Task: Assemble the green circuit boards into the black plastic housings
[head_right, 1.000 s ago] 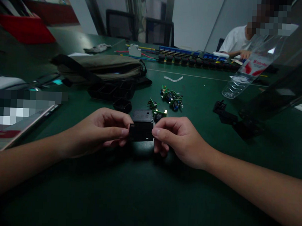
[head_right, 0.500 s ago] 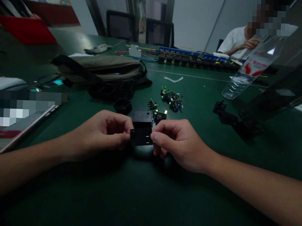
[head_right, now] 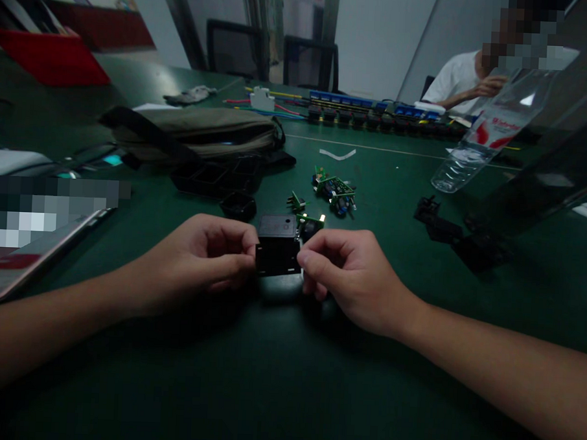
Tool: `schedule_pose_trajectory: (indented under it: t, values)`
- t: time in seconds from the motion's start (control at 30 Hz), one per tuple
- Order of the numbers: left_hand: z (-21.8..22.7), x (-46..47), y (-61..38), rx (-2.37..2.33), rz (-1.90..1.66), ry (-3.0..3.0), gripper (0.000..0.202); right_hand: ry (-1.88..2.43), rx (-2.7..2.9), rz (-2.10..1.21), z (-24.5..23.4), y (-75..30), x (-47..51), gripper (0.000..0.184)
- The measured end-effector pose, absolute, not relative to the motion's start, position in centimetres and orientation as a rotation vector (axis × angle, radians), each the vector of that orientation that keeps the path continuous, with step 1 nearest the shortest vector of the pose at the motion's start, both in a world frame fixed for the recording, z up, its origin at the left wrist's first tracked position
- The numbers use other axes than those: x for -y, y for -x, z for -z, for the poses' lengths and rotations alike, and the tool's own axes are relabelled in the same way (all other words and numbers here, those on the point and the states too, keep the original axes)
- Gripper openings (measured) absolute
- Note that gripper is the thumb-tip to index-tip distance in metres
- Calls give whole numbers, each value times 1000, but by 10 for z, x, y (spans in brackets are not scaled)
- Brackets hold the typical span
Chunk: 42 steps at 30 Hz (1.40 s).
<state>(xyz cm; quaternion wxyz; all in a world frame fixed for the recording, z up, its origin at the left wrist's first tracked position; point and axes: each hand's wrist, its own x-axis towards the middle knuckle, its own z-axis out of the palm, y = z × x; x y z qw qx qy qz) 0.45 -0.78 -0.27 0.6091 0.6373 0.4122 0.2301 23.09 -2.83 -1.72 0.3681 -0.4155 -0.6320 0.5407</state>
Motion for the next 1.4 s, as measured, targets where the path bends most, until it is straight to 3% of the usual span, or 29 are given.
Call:
schedule_pose_trajectory:
  t: [0.37, 0.8, 1.07, 1.2, 1.4]
  values:
    - [5, 7, -2, -879, -604, -1490, 32, 1027, 1562, -1457, 20, -232, 26, 25]
    - [-3, 23, -6, -944, -833, -1941, 21, 909, 1574, -1375, 13, -229, 36, 19]
    - [-13, 28, -2, -934, -1145, -2472, 19, 973, 1745, -1053, -3, -230, 53, 13]
    - [-19, 30, -1, -1060, -1215, -2576, 10, 985, 1954, -660, -6, -238, 58, 13]
    - [-20, 33, -6, -1102, -913, -2731, 43, 667, 2224, -146, -5, -248, 59, 11]
